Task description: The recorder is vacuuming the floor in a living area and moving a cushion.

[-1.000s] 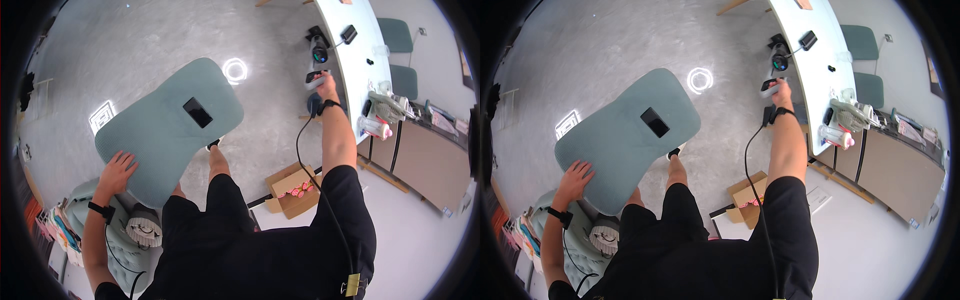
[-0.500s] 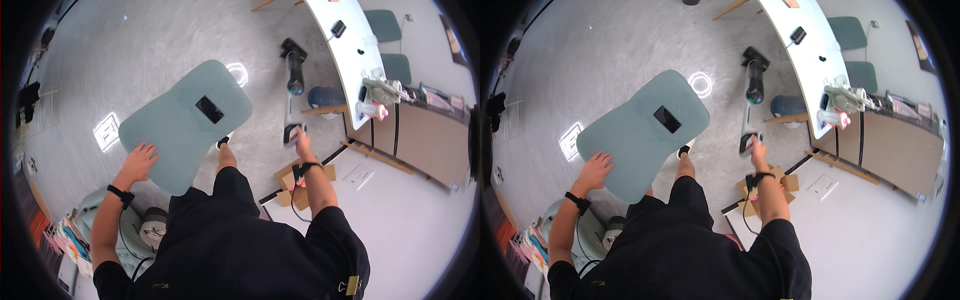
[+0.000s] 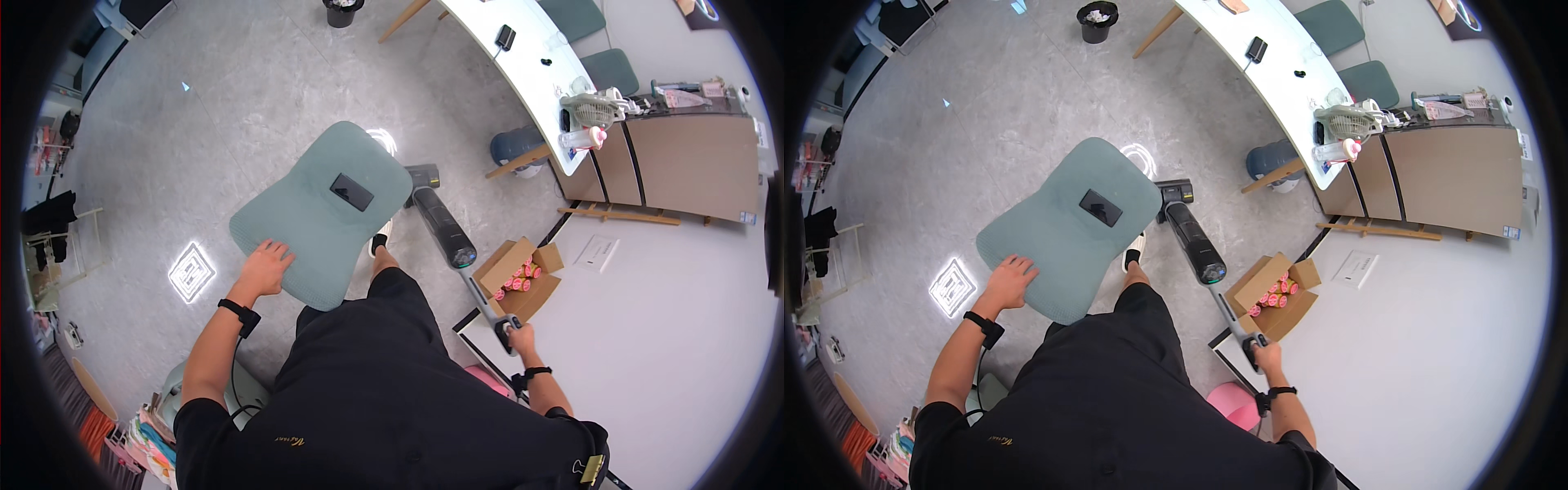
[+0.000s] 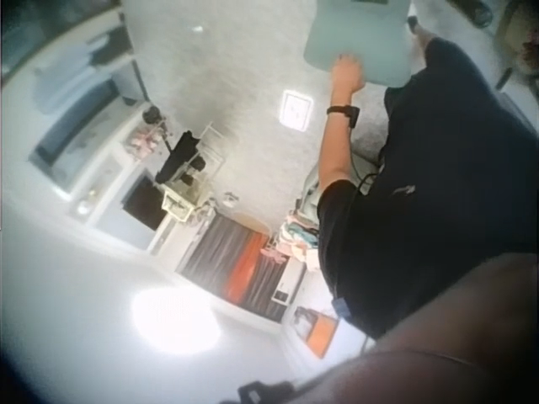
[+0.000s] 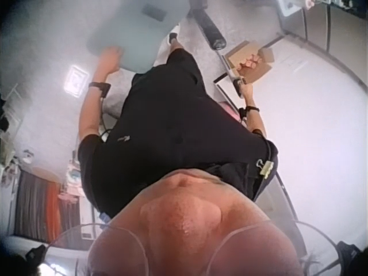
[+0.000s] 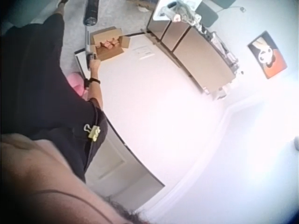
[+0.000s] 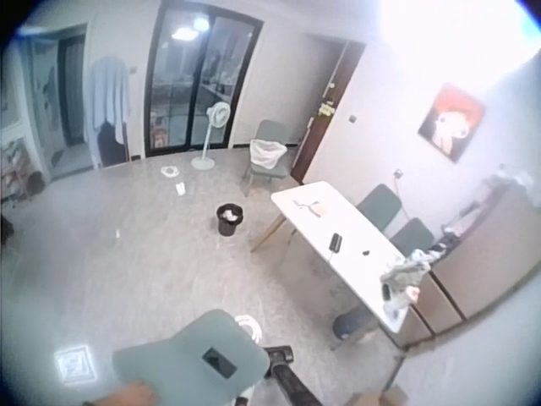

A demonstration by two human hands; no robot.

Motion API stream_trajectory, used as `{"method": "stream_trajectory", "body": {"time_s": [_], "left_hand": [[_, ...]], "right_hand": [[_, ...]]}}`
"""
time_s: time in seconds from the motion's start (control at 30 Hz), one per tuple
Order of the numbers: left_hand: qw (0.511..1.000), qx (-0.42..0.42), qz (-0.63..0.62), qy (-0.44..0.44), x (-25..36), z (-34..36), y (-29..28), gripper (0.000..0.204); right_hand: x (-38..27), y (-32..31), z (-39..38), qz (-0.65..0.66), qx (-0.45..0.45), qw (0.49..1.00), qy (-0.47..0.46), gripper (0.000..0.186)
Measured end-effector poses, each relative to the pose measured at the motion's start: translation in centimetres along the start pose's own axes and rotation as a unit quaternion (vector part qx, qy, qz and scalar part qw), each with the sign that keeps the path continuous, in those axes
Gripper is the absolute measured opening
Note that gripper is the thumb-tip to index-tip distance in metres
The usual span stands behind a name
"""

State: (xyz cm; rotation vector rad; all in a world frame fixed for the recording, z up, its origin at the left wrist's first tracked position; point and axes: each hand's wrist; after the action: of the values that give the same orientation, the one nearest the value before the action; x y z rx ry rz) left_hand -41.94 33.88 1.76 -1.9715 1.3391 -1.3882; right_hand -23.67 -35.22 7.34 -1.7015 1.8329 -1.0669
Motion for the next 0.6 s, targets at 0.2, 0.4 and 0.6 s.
{"method": "stream_trajectory", "body": {"time_s": [0.2,0.4,0.6], "left_hand": [[1.000,0.005,0.030,0.008,0.3,0.6,0.0,0.051],[0.999,-0.016,0.024,-0.021,1.7,1.6,-1.2,0.051],[0.997,-0.033,0.036,-0.061,2.8,2.4,-1.5,0.051]], "right_hand": [[0.9,-7.0,7.0,-0.135,0.084,0.984,-0.078,0.033],[-8.2,-14.2,13.8,-0.106,0.104,0.972,-0.184,0.032],[-20.3,-14.0,22.3,-0.053,0.097,0.963,-0.244,0.038]]}}
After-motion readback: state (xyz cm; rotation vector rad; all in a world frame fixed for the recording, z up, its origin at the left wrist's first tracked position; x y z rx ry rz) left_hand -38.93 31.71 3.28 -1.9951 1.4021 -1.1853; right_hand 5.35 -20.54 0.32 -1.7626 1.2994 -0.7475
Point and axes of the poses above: each hand's wrist, its own z-axis towards the middle knuckle, its own y-axis out of the palm, x = y × z, and after that the axes turned 15 degrees about -z, right-handed
